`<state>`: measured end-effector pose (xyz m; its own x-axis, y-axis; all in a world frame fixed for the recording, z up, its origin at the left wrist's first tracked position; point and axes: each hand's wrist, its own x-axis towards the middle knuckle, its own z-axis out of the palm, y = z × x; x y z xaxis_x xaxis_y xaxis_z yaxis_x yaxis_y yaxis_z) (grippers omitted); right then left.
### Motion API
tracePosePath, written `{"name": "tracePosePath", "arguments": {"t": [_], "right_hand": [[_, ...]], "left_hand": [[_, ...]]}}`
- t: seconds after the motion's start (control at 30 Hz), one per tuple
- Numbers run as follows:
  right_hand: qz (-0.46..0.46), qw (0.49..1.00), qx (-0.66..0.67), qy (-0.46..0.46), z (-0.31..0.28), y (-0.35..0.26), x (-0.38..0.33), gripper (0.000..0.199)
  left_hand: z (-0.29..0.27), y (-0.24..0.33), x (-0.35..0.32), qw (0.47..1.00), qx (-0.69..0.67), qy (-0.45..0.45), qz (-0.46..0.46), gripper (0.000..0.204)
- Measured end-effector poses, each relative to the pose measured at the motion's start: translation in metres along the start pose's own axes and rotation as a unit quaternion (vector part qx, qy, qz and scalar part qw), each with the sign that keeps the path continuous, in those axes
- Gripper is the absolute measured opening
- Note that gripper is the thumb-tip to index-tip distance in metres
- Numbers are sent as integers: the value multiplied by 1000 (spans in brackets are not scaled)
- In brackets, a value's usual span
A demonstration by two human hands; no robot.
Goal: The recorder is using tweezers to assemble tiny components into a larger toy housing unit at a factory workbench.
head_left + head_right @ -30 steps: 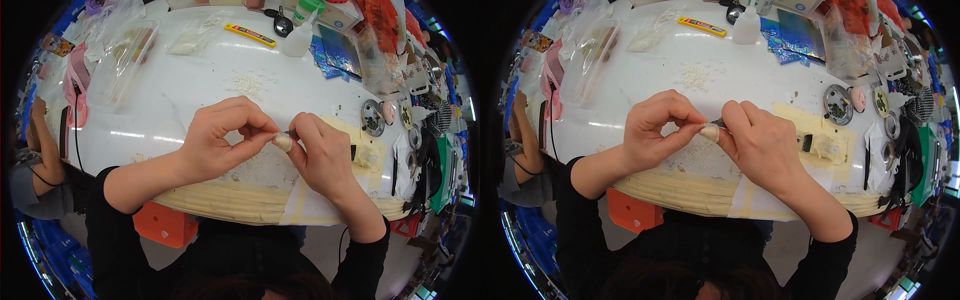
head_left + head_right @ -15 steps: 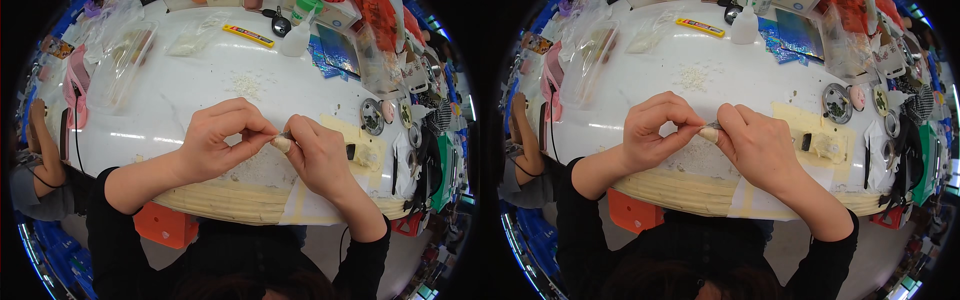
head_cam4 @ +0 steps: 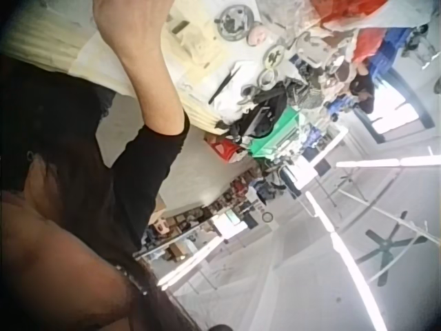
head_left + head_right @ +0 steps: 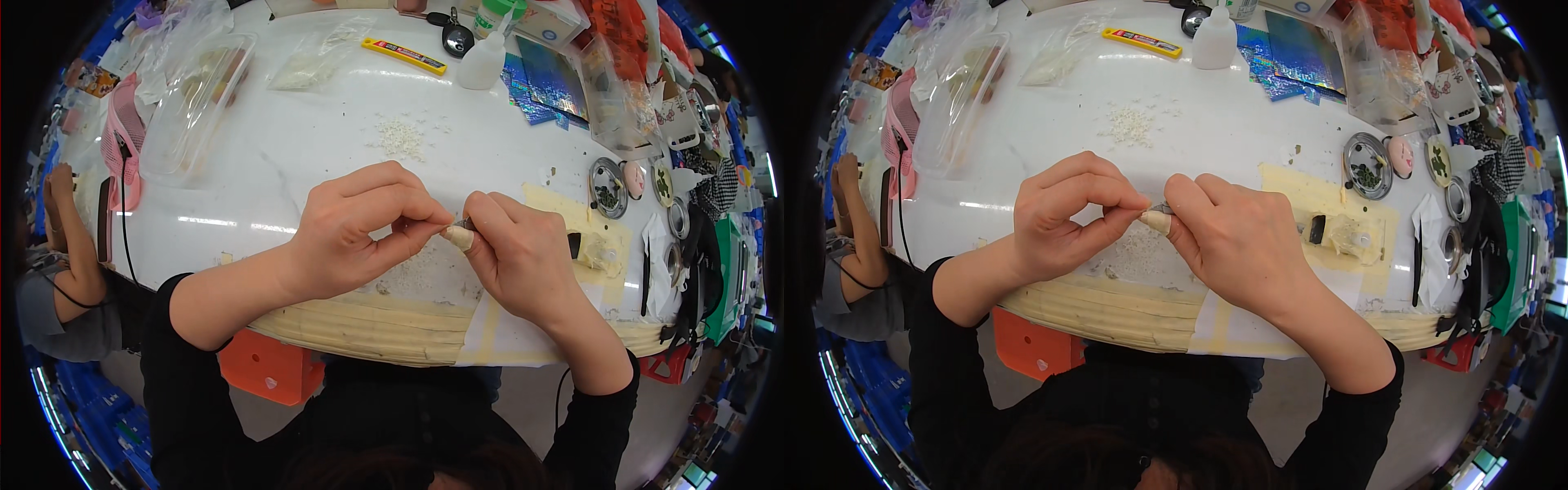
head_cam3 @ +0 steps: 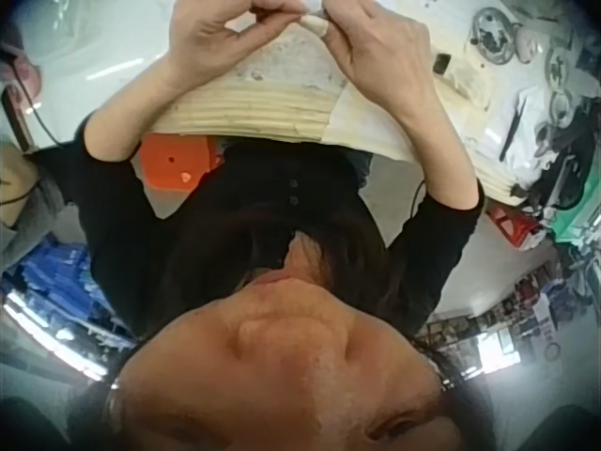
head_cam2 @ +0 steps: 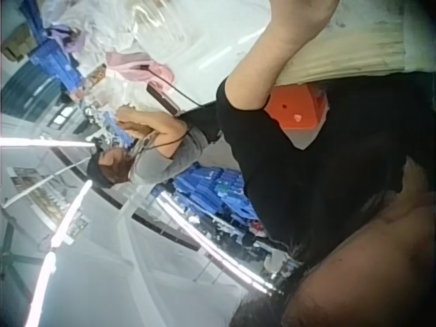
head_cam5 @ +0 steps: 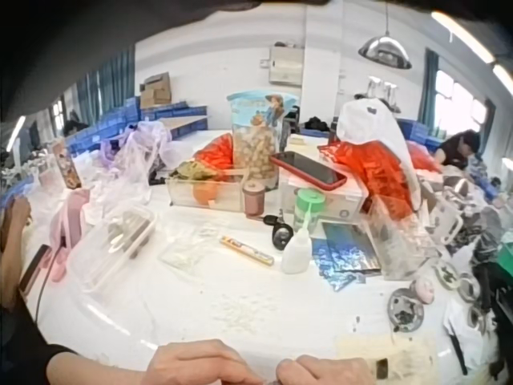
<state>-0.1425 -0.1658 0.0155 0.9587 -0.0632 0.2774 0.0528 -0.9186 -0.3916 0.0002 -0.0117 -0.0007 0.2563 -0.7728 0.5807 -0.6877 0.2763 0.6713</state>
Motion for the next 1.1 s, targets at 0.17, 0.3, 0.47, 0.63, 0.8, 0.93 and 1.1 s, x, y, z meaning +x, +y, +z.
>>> {"name": "tracePosePath", "arguments": {"t": [0.17,0.3,0.47,0.63,0.8,0.93,1.1], "right_hand": [[2,1000,-21,-12,-2,-2,-1,16],[-10,999,-34,-6,0,-1,-1,18],[-10,1000,-6,16,-1,2,0,21],[22,996,78,36,-3,5,2,18],[88,978,184,36,-7,4,4,11],[43,973,220,48,-8,7,6,28],[-3,972,232,29,-6,11,5,40]], "left_hand": [[0,1,0,1000,4,-5,-5,18],[0,0,0,1000,-10,-3,-14,18],[-3,1,1,997,-52,-19,-59,13],[-7,3,5,839,-369,-63,-394,8],[-9,2,7,808,-396,-82,-427,9],[-8,0,6,791,-416,-103,-437,9],[-7,-7,4,768,-445,-130,-442,9]]}}
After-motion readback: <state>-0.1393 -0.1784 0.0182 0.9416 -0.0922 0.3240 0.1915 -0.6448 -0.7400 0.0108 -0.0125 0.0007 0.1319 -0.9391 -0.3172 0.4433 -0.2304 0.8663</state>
